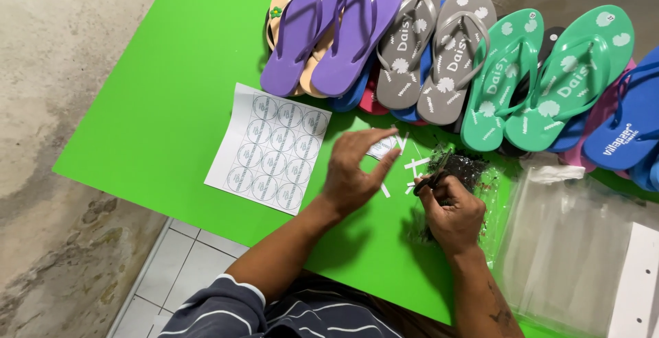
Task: Cutting out circular labels from a printed sheet using scissors on a green work surface.
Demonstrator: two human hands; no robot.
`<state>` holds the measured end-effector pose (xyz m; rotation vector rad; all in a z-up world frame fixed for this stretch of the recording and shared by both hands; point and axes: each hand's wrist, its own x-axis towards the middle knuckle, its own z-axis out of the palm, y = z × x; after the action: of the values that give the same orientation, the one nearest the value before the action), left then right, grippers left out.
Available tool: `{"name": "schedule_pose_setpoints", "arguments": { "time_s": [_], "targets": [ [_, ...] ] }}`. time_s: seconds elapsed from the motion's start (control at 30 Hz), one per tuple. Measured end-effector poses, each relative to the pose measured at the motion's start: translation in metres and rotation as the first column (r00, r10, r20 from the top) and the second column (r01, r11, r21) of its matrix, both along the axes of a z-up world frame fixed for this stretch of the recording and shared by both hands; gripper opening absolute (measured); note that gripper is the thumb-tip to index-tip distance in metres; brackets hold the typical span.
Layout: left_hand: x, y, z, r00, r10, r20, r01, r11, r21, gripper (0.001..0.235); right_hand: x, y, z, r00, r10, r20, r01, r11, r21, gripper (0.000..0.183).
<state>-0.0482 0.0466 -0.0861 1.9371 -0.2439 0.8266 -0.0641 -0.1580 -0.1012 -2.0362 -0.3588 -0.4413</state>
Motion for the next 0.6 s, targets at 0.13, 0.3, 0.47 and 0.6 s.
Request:
{"name": "schedule_pose_setpoints", "arguments": {
  "time_s": [0.13,0.3,0.47,0.6],
  "targets": [
    [0.003,0.062,-0.001,0.99,0.1,-0.098,-0.11,0.988,-0.104,0.038,0.002,-0.004,-0.008,1.0,-0.011,0.0,0.011,1.0,-0.002,0.023],
    [0.006,0.162,-0.014,0.842,0.445,-0.304,-0.447,0.892,0.07,0.069,-0.001,-0.001,-0.006,1.0,-0.004,-0.011,0.005,0.999,0.045,0.022],
    [0.011,0.243,-0.062,0.672,0.557,-0.489,-0.47,0.83,0.3,0.058,0.0,-0.002,-0.01,1.0,0.007,0.007,-0.007,0.999,0.049,0.02],
    [0.014,0.269,-0.092,0.642,0.568,-0.515,-0.43,0.823,0.372,0.035,0.002,-0.004,-0.016,1.0,-0.001,0.02,0.0,0.999,0.051,0.021]
  ]
}}
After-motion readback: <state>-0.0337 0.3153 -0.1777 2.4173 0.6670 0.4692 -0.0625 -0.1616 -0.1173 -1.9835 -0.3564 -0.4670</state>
